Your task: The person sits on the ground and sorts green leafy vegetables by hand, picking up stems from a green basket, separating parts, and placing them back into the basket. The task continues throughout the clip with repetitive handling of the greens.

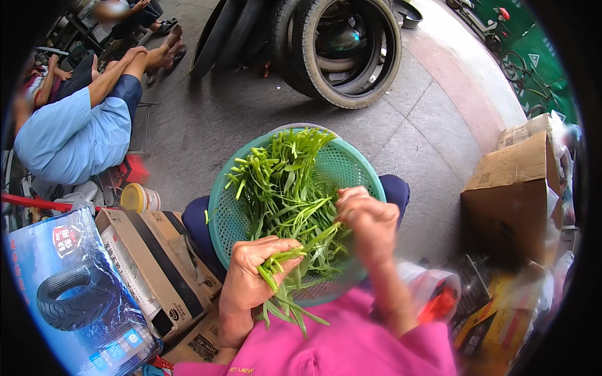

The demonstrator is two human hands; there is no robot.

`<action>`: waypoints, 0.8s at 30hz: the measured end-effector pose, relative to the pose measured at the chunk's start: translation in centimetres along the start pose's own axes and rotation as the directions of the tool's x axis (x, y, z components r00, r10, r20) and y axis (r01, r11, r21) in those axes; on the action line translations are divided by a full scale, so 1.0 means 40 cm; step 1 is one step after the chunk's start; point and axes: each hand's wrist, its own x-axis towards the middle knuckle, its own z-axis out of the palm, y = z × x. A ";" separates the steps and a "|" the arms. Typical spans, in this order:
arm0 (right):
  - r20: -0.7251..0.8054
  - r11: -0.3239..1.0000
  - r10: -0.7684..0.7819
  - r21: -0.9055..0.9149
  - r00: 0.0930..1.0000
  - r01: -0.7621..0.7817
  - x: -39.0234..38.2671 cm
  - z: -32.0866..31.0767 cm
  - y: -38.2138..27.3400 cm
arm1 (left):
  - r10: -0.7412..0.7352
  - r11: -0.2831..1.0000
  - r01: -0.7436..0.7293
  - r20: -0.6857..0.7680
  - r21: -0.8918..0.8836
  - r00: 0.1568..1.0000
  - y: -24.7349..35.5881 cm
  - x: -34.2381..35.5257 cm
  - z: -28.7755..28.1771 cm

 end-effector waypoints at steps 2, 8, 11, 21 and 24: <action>-0.175 0.923 -0.073 0.361 0.982 0.133 0.030 -0.065 0.019 | -0.131 0.973 0.124 -0.025 -0.197 0.991 -0.046 -0.035 -0.020; -0.388 0.997 -0.047 -0.072 0.921 0.021 0.027 -0.188 -0.030 | -0.573 0.648 0.286 -0.205 -0.706 0.793 -0.118 -0.102 -0.111; -0.245 0.902 0.013 -0.416 0.969 -0.117 -0.008 -0.143 -0.048 | -0.548 0.441 0.129 -0.153 -0.888 0.822 -0.209 -0.125 -0.134; 0.207 0.332 -0.174 -0.908 0.963 0.255 -0.035 -0.079 -0.007 | -0.308 0.011 0.056 0.050 -0.998 0.950 -0.288 -0.119 -0.133; 0.231 0.363 -0.204 -0.885 0.951 0.292 -0.026 -0.091 0.000 | -0.369 0.072 0.026 -0.002 -0.997 0.929 -0.286 -0.143 -0.128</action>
